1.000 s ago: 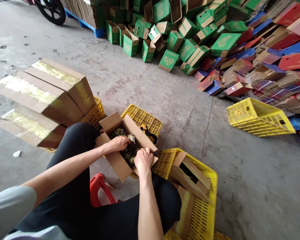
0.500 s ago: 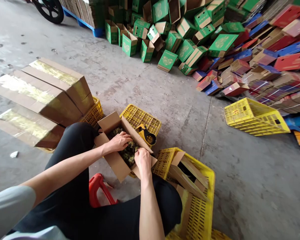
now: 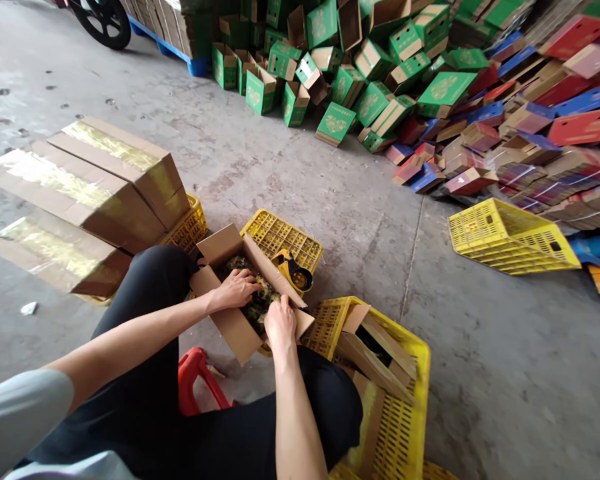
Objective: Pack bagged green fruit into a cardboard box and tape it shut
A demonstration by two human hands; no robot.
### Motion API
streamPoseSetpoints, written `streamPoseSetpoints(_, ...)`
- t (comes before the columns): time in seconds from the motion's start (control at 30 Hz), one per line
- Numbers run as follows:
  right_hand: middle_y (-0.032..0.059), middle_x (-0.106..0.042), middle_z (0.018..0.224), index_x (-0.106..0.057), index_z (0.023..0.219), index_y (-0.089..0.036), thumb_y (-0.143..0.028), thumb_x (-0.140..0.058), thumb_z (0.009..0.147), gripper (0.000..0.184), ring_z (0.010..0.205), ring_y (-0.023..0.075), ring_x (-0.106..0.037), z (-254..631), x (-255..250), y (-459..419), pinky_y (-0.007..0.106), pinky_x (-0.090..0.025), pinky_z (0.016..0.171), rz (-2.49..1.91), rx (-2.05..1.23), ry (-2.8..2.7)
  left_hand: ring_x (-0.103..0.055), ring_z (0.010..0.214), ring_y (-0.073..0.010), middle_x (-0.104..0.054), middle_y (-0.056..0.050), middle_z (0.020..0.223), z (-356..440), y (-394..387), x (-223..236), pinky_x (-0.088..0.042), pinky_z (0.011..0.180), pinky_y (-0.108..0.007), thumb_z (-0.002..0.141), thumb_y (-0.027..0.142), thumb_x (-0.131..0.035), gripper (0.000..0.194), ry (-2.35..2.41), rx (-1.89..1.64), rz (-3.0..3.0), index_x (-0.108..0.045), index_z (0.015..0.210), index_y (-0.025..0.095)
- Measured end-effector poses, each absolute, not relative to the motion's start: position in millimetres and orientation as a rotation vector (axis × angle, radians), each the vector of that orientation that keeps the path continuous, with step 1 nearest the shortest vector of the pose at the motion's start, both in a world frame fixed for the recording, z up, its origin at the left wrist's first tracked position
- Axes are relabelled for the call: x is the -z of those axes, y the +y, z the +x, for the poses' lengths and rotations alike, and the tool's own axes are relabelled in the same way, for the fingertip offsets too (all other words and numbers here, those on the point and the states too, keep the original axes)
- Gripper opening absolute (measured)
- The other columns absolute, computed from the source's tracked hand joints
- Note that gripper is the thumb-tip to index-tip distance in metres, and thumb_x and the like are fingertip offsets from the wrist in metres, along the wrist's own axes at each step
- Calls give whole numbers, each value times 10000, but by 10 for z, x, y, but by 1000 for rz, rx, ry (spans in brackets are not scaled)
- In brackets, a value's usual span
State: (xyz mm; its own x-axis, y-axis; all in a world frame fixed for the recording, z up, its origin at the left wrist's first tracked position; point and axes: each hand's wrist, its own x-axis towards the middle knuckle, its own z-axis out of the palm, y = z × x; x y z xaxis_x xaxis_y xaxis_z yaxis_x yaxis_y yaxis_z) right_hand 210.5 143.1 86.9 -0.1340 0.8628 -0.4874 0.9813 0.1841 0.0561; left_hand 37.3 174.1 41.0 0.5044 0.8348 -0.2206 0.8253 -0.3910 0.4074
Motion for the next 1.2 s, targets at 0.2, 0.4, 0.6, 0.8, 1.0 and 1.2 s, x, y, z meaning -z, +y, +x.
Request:
streamPoseSetpoints(0.2,306,-666,1271,-760,1149,-33,-7,-418,947,399,1044,259,-748,1981,-741,1448,303,-548,899,1673,385,1987,-521,1213,-316,-713,-120,1185,383,1742,-426,-402,1003,-462,918,178,-535,317,1404,-60,2260,-737,1153,246)
streamPoseSetpoints(0.4,362,-683,1236,-749,1188,24,-51,-509,908,377,1094,327,-716,1880,-607,1468,378,-550,870,1618,365,1950,-450,1314,-352,-580,-135,1418,230,1792,-467,-426,1010,-494,947,217,-545,377,1720,-115,2159,-668,1300,265)
streamPoseSetpoints(0.6,298,-657,1338,-745,1260,-59,-40,-416,946,455,1249,327,-610,1813,-573,1418,444,-462,998,1627,247,1930,-504,1285,-368,-537,-147,1424,76,1778,-445,-449,1028,-462,852,411,-766,498,1764,61,2074,-615,1299,252)
streamPoseSetpoints(0.8,240,-674,1327,-803,1146,-115,-63,-468,946,393,1278,320,-552,1913,-663,1403,436,-400,1052,1596,248,1983,-614,1164,-349,-537,-154,1369,86,1746,-466,-488,979,-454,784,268,-783,523,1804,50,2034,-581,1264,220)
streamPoseSetpoints(1.0,240,-679,1296,-772,1169,-102,-278,-473,1035,372,1256,328,-598,2017,-831,1367,394,-436,1028,1716,290,2034,-660,1062,-267,-565,-93,1229,56,1870,-527,-548,921,-387,838,355,-732,459,1762,-270,1886,-600,1256,218)
streamPoseSetpoints(1.2,200,-639,1409,-565,1439,-88,-298,-435,1069,445,1278,276,-630,2035,-866,1488,349,-482,1039,1880,465,2196,-657,1071,-257,-572,-82,1190,78,2006,-446,-559,969,-371,797,344,-788,442,1649,-564,1822,-659,1196,205)
